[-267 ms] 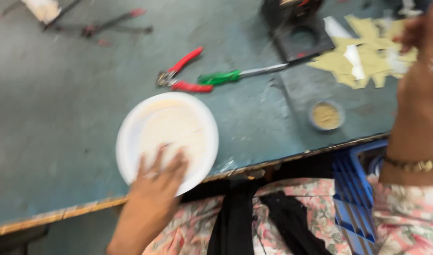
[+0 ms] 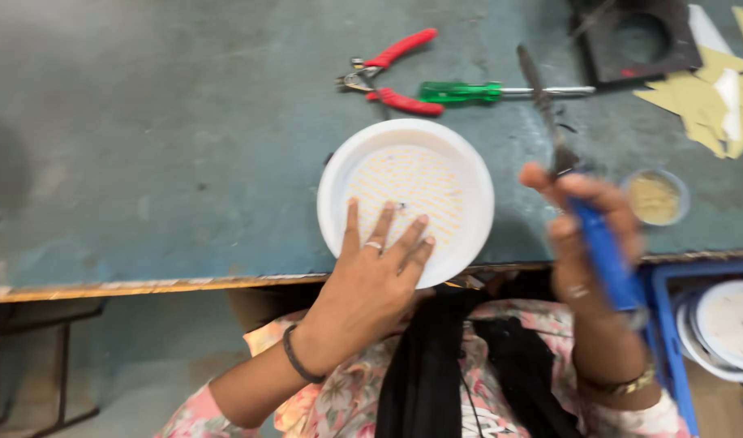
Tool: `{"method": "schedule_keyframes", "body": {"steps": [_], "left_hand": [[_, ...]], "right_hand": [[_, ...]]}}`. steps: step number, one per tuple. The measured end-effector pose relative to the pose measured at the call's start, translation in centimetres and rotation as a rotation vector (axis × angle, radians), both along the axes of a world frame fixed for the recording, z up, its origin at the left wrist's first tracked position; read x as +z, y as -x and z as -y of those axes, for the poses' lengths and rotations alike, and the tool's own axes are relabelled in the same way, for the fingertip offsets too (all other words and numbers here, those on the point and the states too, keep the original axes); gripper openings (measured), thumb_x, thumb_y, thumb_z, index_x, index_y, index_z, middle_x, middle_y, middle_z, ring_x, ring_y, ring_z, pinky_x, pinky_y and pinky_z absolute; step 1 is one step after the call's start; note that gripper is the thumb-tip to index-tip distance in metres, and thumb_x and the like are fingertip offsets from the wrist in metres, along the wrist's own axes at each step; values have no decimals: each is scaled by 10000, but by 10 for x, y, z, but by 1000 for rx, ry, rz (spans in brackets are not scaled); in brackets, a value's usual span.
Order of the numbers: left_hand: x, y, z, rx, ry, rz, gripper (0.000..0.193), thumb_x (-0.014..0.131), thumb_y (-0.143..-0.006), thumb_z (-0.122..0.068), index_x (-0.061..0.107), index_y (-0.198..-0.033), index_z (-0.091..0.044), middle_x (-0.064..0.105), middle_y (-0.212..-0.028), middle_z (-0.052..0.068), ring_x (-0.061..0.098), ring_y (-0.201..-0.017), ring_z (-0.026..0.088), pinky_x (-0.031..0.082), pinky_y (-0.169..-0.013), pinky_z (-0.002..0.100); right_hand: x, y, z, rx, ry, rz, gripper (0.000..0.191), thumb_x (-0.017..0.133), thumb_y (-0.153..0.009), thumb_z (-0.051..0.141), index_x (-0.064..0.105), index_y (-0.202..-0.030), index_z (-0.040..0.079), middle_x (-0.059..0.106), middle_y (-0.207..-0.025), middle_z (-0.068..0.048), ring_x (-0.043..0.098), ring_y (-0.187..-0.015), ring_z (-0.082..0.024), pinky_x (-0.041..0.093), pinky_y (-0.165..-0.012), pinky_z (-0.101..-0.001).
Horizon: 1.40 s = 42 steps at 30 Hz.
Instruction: The person solders small components onto a circular LED module using a soldering iron and flux. They repeatedly dip the iron into a small container of flux, apply it to specific points on the module, and use wire cutters to trim excess leads. The person works on multiple modules, setting completed units aside and picking up new ones from a stack.
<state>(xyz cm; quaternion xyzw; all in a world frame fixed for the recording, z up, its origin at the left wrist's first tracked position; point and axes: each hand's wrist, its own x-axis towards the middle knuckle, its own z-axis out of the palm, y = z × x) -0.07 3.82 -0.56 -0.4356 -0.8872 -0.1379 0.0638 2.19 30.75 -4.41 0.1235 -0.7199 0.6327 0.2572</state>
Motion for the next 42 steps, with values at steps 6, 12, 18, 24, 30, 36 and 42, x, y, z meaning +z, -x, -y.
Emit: {"method": "schedule_keyframes", "body": {"steps": [6, 12, 18, 24, 30, 36, 42], "left_hand": [[6, 18, 36, 150, -368, 18, 242, 726, -907, -166, 716, -1140, -101, 661, -1319, 33, 530, -1416, 273, 174, -1265, 714], [-13, 60, 20, 58, -231, 114, 261, 767, -848, -239, 740, -1082, -126, 679, -1244, -4, 512, -1371, 263, 160, -1180, 722], [-12, 63, 12, 50, -197, 100, 202, 789, -837, -307, 760, -998, -187, 697, -1173, -40, 543, -1316, 245, 173, -1137, 750], [-13, 57, -2, 113, -186, 9, 106, 776, -865, -264, 741, -919, -179, 706, -1063, -56, 588, -1246, 235, 174, -1152, 754], [-16, 54, -15, 167, -263, 7, 72, 747, -912, -190, 713, -937, -132, 702, -1040, -62, 607, -1222, 216, 236, -1185, 662], [-20, 57, -11, 157, -380, 71, 70, 760, -907, -193, 714, -900, -141, 728, -1037, -67, 605, -1231, 212, 277, -1156, 591], [-24, 55, -9, 161, -425, 72, 62, 763, -907, -195, 726, -908, -145, 734, -1058, -63, 610, -1235, 215, 282, -1164, 582]], "right_hand": [[-18, 11, 52, 113, -201, 34, 611, 729, -968, 51, 328, -1429, 61, 423, -1590, -264, 477, -1516, -317, 413, -1283, -439], [-18, 14, 46, 121, -204, 113, 655, 694, -921, -30, 318, -1449, 67, 447, -1604, -253, 461, -1530, -316, 417, -1268, -428], [-17, 11, 39, 162, -89, 148, 645, 672, -917, -46, 317, -1443, 69, 437, -1622, -257, 467, -1514, -300, 444, -1231, -407], [-18, 10, 33, 142, -170, 115, 638, 680, -903, -25, 323, -1423, 68, 481, -1594, -251, 504, -1484, -287, 429, -1228, -386], [-18, 8, 27, 135, -213, 87, 584, 657, -885, 0, 340, -1370, 80, 493, -1594, -252, 533, -1441, -280, 412, -1227, -384], [-23, 11, 27, 112, -252, 31, 552, 656, -914, 48, 337, -1363, 91, 503, -1576, -257, 532, -1444, -282, 407, -1238, -377], [-29, 11, 27, 117, -245, -4, 528, 658, -944, 79, 328, -1356, 102, 503, -1576, -275, 534, -1453, -282, 410, -1195, -346]]}}
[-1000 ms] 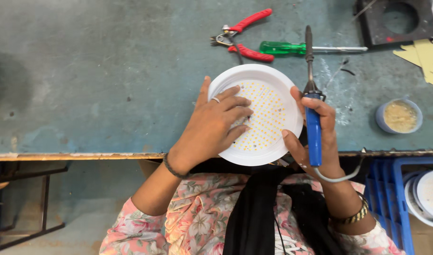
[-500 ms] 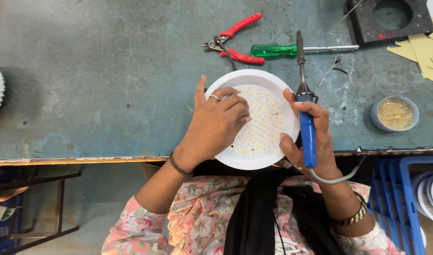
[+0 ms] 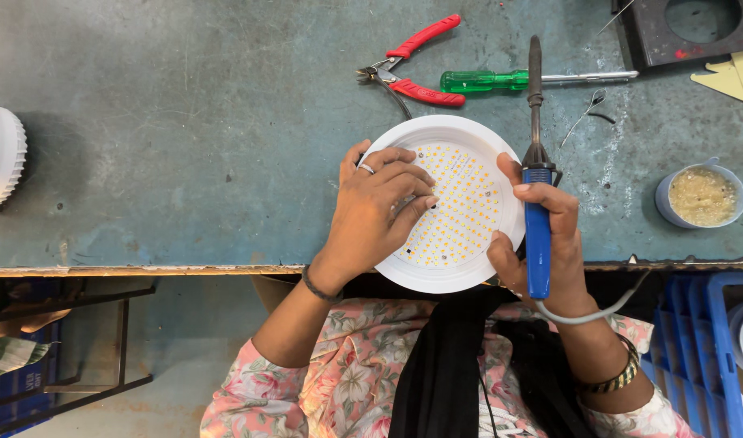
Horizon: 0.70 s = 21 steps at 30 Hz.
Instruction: The person solders small components onto a circular LED module using a soldering iron and flux. They repeatedly dip the iron into a small container of flux, apply it to specific points on the module, and use wire cutters to trim excess leads. The person works on multiple modules, setting completed units aside and picking up new ones from a stack.
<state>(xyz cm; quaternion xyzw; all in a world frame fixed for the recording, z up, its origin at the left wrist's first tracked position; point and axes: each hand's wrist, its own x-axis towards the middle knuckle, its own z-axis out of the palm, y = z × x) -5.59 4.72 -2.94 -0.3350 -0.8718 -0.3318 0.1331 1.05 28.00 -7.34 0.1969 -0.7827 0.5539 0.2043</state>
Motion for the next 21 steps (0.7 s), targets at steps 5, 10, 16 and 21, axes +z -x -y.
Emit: {"method": "schedule_keyframes", "body": {"steps": [5, 10, 16, 21], "left_hand": [[0, 1, 1, -2, -35, 5, 52, 765, -905, -177, 724, -916, -146, 739, -1059, -61, 618, -1237, 215, 285, -1174, 581], [3, -1, 0, 39, -35, -7, 162, 756, -882, -133, 714, -1038, -137, 698, -1000, -23, 619, -1210, 224, 304, -1151, 578], [5, -1, 0, 26, 25, -76, 197, 730, -892, -90, 706, -1060, -190, 698, -1098, -34, 625, -1223, 220, 333, -1139, 531], [2, -1, -1, 74, -24, -11, 203, 740, -892, -117, 689, -1087, -147, 689, -1150, 42, 625, -1184, 244, 331, -1146, 534]], "right_hand": [[0, 1, 0, -26, -42, -2, 536, 645, -926, 61, 328, -1357, 94, 502, -1565, -289, 532, -1461, -297, 407, -1229, -367], [1, 2, 3, -11, -13, 4, 539, 654, -936, 56, 328, -1363, 95, 500, -1566, -293, 521, -1481, -306, 409, -1244, -369], [1, 2, 3, -22, -23, 2, 532, 649, -939, 61, 332, -1365, 92, 505, -1565, -295, 528, -1474, -305, 410, -1241, -371], [2, 1, 3, -31, -28, -4, 539, 656, -930, 60, 334, -1362, 92, 514, -1554, -292, 534, -1465, -302, 405, -1240, -376]]}}
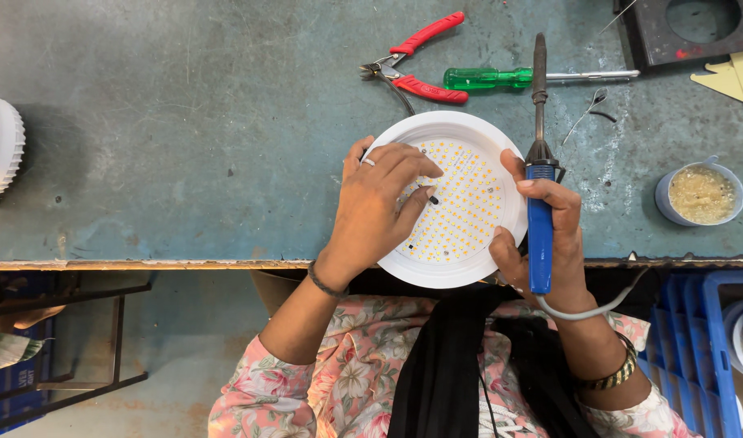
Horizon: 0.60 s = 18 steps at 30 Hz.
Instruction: The person solders small components onto a circular LED module using a soldering iron and flux. They repeatedly dip the iron into a small container of flux, apply it to specific points on the module, and use wire cutters to trim excess leads. The person works on multiple modules, setting completed units aside and picking up new ones from a stack.
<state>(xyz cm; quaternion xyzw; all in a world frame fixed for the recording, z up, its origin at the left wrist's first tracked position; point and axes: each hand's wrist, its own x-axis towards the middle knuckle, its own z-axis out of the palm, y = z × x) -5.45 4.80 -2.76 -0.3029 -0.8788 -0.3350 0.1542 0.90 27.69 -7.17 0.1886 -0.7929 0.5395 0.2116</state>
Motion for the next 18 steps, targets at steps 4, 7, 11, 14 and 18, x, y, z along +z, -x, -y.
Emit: {"method": "schedule_keyframes", "body": {"steps": [4, 7, 11, 14, 18], "left_hand": [[-5, 1, 2, 1, -48, 11, 170, 744, -926, -152, 698, -1083, -109, 690, -1149, 45, 640, -1167, 251, 339, -1175, 551], [-8, 2, 6, -6, -81, -1, 121, 759, -929, -182, 711, -1005, -101, 699, -1139, 29, 663, -1138, 222, 351, -1191, 551], [-13, 2, 7, -7, -77, -1, 111, 752, -925, -171, 710, -963, -75, 697, -1125, 42, 663, -1121, 235, 349, -1178, 554], [-14, 2, 6, 1, -71, 8, 95, 723, -948, -153, 699, -950, -61, 695, -1107, 53, 665, -1104, 250, 351, -1170, 550], [-10, 3, 7, 15, -96, 39, 83, 681, -980, -132, 696, -961, -52, 696, -1105, 68, 667, -1085, 262, 358, -1176, 539]], "right_hand": [[1, -1, 1, -12, -16, -4, 545, 655, -922, 49, 334, -1361, 92, 518, -1551, -290, 536, -1464, -305, 402, -1237, -378], [-1, -2, 2, -1, -4, -7, 543, 644, -931, 37, 330, -1371, 89, 504, -1562, -293, 520, -1479, -309, 404, -1243, -378], [-2, -3, 3, 0, 4, 1, 540, 642, -932, 25, 330, -1369, 85, 499, -1561, -293, 513, -1480, -304, 410, -1241, -378], [-2, -4, 3, 21, 47, 26, 528, 627, -945, 26, 331, -1376, 94, 487, -1585, -289, 491, -1463, -291, 415, -1265, -386], [-1, -5, 5, 3, 23, 17, 533, 646, -933, 34, 333, -1360, 93, 496, -1570, -285, 502, -1489, -298, 412, -1245, -387]]}}
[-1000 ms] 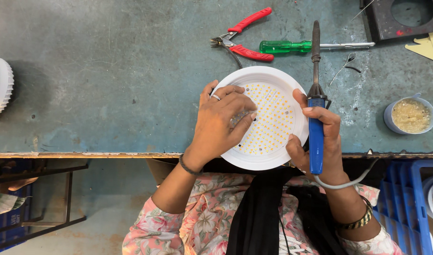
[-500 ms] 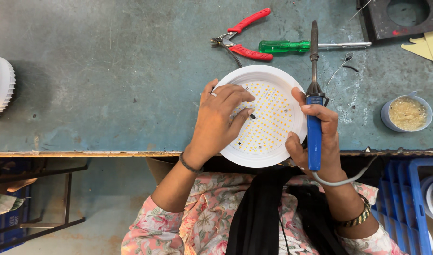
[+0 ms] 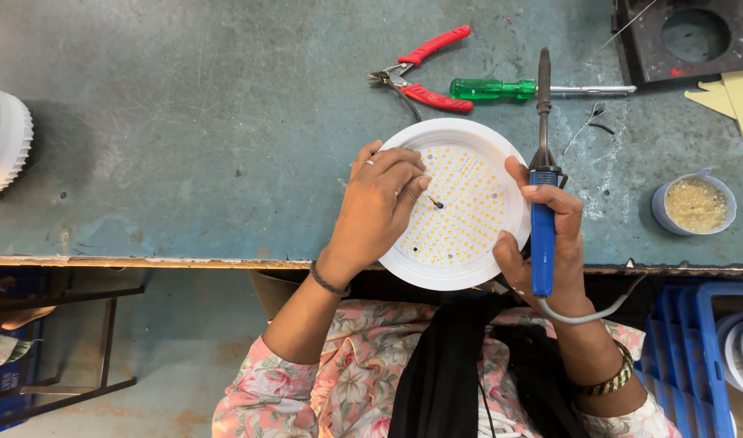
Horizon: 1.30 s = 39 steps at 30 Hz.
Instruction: The person solders small components onto a circular LED module using a soldering iron and flux. They repeatedly dip the iron into a small container of flux, apply it to specific points on the module, and use wire cutters to trim excess leads. The person works on multiple modules, setting completed units aside and picking up new ones from a stack.
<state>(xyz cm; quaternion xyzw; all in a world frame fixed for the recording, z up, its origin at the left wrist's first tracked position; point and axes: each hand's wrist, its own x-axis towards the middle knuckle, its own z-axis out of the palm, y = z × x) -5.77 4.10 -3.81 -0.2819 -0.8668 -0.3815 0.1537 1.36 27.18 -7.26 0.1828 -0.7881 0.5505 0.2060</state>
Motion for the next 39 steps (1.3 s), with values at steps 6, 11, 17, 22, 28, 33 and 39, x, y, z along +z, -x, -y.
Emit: {"method": "schedule_keyframes", "body": {"steps": [6, 11, 17, 22, 28, 33, 39], "left_hand": [[-5, 0, 3, 3, -16, -5, 100, 670, -986, -137, 697, -970, -43, 700, -1103, 85, 667, -1085, 275, 365, -1176, 526], [-11, 3, 5, -18, -116, -16, 134, 641, -1028, -131, 667, -946, -29, 690, -1087, 92, 671, -1144, 289, 368, -1188, 529], [-3, -53, 21, 304, -390, -209, 222, 649, -1031, -178, 596, -907, -2, 641, -1026, 133, 613, -1005, 262, 483, -940, 419], [-14, -108, 25, 259, -501, 426, 393, 654, -989, -238, 636, -1283, 22, 681, -802, 98, 624, -691, 128, 517, -638, 311], [-7, -121, -2, 4, -589, 719, 340, 654, -980, -299, 663, -1139, 2, 714, -793, 11, 657, -674, 42, 548, -597, 222], [-14, -114, 11, 358, -503, 534, 228, 817, -877, -195, 679, -888, -13, 610, -606, -16, 505, -531, 16, 389, -456, 223], [-28, -102, 53, 534, -573, 247, 110, 690, -950, -69, 602, -1005, -32, 544, -729, -26, 366, -579, -3, 280, -487, 224]], "right_hand": [[-1, 0, 1, 4, 9, 1, 538, 645, -930, 32, 329, -1361, 92, 492, -1572, -282, 501, -1485, -294, 415, -1241, -389], [-2, 0, 3, 10, 32, 25, 543, 636, -918, 13, 331, -1360, 96, 493, -1574, -267, 508, -1476, -294, 443, -1224, -394], [2, 0, 4, -46, -28, 25, 540, 644, -918, 8, 331, -1350, 91, 510, -1560, -262, 519, -1477, -323, 446, -1214, -402], [0, 0, 5, -92, -48, 13, 538, 689, -958, 45, 326, -1352, 89, 514, -1576, -267, 540, -1441, -310, 445, -1195, -385], [-11, -3, 6, -55, 31, -104, 636, 762, -957, 138, 288, -1380, 107, 418, -1627, -290, 479, -1476, -342, 451, -1205, -389], [-15, -10, 3, 46, 188, -58, 668, 765, -986, 209, 257, -1415, 140, 309, -1666, -289, 537, -1453, -343, 517, -1188, -421], [-13, -4, 8, 53, 34, -174, 670, 738, -954, 222, 247, -1397, 120, 347, -1647, -262, 474, -1474, -398, 509, -1119, -477]]}}
